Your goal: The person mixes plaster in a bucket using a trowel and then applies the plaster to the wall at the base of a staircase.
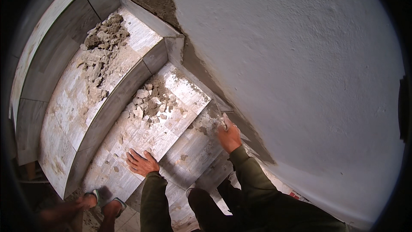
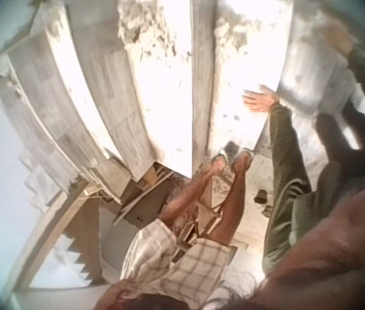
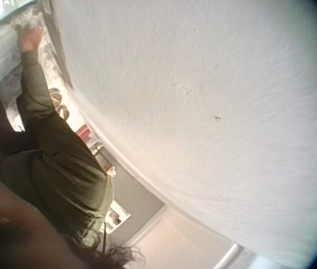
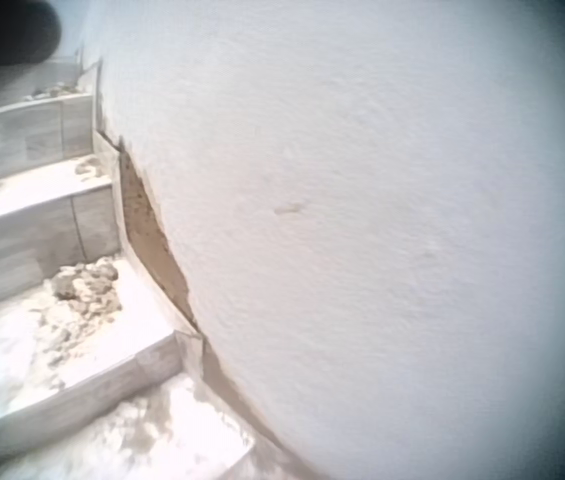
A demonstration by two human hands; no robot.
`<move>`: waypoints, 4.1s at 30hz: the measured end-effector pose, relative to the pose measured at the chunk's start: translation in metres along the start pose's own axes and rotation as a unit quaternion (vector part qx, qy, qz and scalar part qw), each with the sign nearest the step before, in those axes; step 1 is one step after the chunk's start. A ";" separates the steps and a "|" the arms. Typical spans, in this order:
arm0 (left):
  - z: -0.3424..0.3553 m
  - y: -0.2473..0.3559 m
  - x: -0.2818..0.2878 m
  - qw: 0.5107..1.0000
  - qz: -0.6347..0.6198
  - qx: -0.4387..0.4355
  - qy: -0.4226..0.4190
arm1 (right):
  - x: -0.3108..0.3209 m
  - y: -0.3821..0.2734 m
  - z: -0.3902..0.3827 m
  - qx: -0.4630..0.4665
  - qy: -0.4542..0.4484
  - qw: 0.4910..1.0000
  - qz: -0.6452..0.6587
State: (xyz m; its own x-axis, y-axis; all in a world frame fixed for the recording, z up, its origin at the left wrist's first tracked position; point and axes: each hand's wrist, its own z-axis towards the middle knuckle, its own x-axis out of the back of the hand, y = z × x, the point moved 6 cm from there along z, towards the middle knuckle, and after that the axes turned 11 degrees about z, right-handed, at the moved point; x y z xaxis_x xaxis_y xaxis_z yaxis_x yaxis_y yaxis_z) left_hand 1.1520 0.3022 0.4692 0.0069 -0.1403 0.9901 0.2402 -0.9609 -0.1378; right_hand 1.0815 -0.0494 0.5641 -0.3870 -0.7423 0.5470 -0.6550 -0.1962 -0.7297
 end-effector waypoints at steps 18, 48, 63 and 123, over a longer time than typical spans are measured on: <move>0.002 -0.002 0.006 1.000 -0.005 0.009 -0.003 | -0.045 -0.070 0.023 0.143 -0.052 0.985 0.086; 0.005 -0.021 0.005 0.993 -0.099 0.030 -0.048 | 0.047 -0.319 -0.040 0.441 -0.025 0.826 -0.349; -0.038 -0.154 -0.025 0.915 -0.139 0.288 -0.249 | 0.043 -0.345 -0.013 0.441 -0.038 0.682 -0.582; -0.046 -0.166 -0.063 0.896 -0.126 0.277 -0.322 | -0.035 -0.359 0.025 0.313 -0.082 0.497 -0.805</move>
State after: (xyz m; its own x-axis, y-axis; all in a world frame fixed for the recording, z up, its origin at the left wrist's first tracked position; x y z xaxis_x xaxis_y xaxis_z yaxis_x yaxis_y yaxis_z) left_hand 1.0672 0.4592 0.4288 0.4013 0.4026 0.8227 0.7568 -0.6517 -0.0502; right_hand 1.3465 0.0308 0.7971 0.4037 0.6672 0.6259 0.3196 -0.7440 0.5868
